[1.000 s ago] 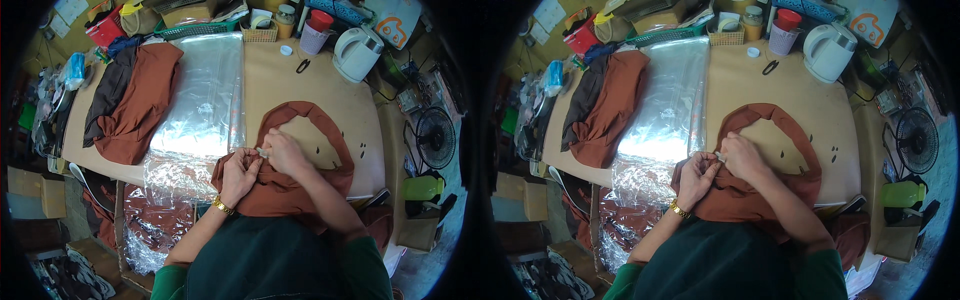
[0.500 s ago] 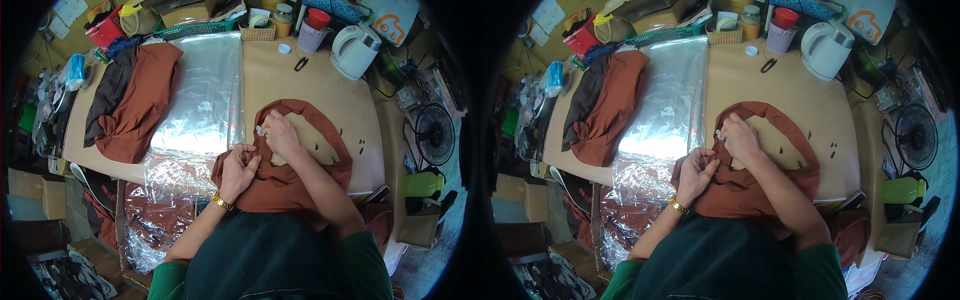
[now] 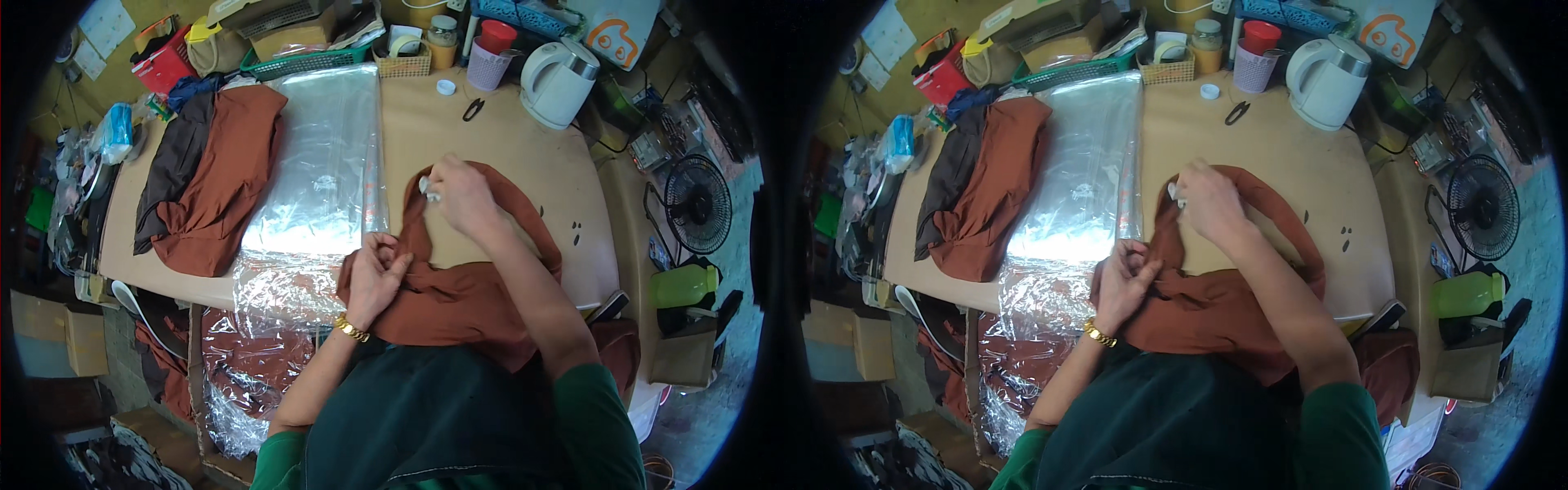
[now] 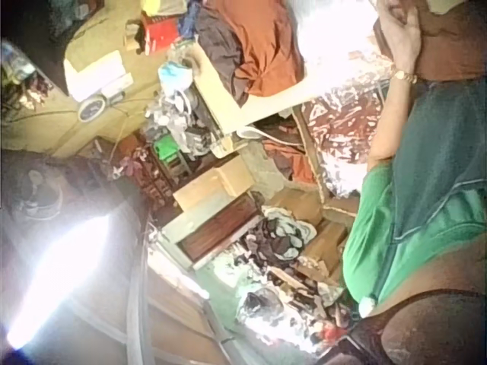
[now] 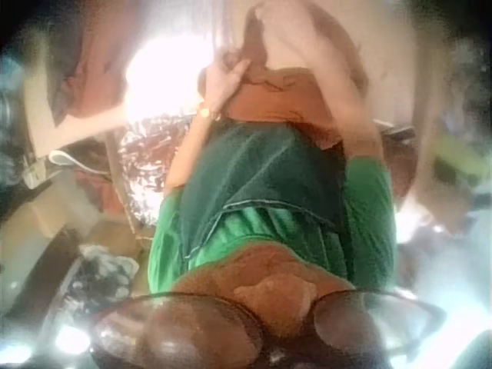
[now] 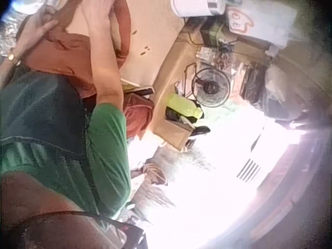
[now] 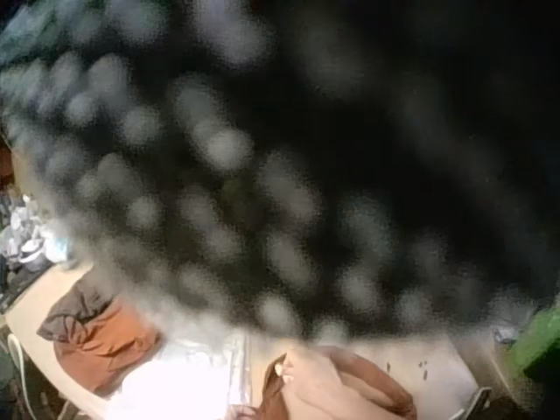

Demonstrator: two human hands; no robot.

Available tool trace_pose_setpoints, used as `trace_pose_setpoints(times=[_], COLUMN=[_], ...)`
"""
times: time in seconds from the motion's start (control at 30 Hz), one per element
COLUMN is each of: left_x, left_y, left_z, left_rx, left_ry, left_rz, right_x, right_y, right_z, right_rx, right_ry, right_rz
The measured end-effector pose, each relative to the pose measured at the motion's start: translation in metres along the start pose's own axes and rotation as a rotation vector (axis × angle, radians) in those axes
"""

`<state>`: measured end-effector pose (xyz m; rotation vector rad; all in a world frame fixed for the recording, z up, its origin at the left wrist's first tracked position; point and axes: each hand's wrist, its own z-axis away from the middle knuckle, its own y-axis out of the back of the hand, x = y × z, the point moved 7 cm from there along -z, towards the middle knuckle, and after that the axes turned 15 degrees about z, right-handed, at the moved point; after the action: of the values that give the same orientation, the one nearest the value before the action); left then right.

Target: The person picks up a brown and black bag from a box, turns it over by hand, checks the seams and zipper, wipes the surface with a white cloth, and places it inside a clear plastic bag.

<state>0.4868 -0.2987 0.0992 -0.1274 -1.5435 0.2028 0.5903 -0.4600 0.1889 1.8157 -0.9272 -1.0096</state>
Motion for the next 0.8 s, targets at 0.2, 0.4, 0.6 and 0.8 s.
trace_pose_setpoints(times=[0.2, 0.4, 0.6, 0.8], left_x=[0.103, 0.045, 0.149, 0.166], left_y=[-0.054, -0.116, -0.041, -0.017], left_z=[0.018, 0.019, -0.003, 0.025], left_rx=[-0.178, -0.468, -0.235, -0.243], left_ry=[-0.588, -0.629, -0.791, -0.537], left_rz=[-0.722, -0.910, -1.047, -1.531], right_x=[0.095, 0.101, 0.129, 0.106], right_y=[0.093, 0.056, 0.075, 0.018], right_z=[0.040, 0.061, -0.007, -0.023], right_rx=[0.181, 0.019, 0.016, 0.184], right_ry=[-0.283, -0.119, -0.400, -0.316], right_rz=[-0.031, 0.304, 0.070, 0.026])
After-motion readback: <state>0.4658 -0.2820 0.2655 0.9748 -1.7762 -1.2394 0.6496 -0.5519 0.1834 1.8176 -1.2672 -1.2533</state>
